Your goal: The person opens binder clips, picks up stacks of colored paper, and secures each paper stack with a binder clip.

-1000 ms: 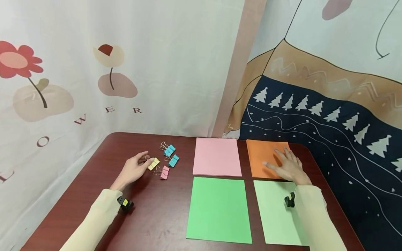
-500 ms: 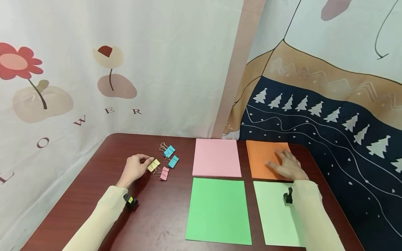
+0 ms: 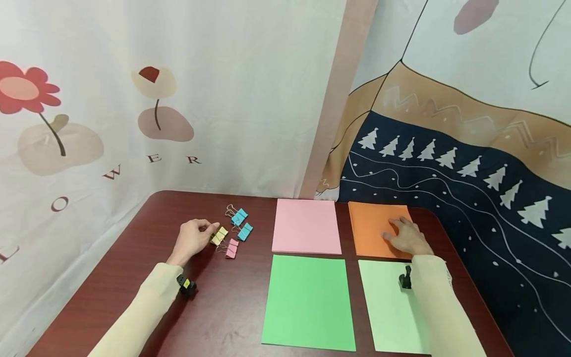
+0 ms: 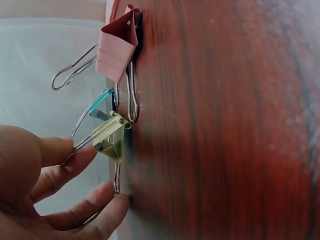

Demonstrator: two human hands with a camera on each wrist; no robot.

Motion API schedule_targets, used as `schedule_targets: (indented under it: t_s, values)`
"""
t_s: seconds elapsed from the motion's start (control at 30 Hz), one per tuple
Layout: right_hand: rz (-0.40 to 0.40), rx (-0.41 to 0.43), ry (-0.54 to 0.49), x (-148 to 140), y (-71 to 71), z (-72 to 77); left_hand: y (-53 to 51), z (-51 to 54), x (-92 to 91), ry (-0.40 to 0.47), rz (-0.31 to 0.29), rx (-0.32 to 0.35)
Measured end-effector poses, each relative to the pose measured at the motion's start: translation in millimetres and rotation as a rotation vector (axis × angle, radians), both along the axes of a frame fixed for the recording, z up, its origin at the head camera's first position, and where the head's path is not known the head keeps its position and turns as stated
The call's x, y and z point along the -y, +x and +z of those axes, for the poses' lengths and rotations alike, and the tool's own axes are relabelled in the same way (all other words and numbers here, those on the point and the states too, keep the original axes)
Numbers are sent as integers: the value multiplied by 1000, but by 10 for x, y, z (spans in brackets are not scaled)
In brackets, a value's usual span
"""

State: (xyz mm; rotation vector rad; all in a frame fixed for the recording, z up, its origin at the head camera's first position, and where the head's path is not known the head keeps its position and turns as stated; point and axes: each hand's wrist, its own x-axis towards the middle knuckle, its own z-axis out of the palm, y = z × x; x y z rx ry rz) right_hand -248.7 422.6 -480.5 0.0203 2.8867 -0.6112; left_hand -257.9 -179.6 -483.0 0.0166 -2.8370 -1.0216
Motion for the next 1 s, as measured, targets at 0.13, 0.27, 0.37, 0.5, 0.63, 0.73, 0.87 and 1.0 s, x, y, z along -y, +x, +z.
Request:
schedule_targets:
  t_s: [0.13, 0.27, 0.37, 0.5, 0.63, 0.73, 0.87, 1.0]
  values:
    - [-7, -32, 26, 8, -44, 14, 3, 16, -10, 15, 2, -12]
    - [-46, -53, 43, 18, -76, 30, -1, 33, -21, 33, 10, -35]
    - [-80, -66, 37, 25, -92, 35, -2, 43, -13, 48, 23, -30]
    - [-114, -95, 23, 25, -101, 32, 2, 57, 5, 85, 47, 0]
    - [-137, -116, 0, 30, -98, 38, 5, 63, 16, 109, 62, 31]
    - [-169, -106, -16, 46, -99, 53, 13, 69, 17, 163, 75, 91]
    - [-266, -39, 25, 56, -114, 87, 13, 86, 24, 369, 94, 230]
    - [-395, 60, 85, 59, -139, 158, 8, 117, 53, 546, 106, 323]
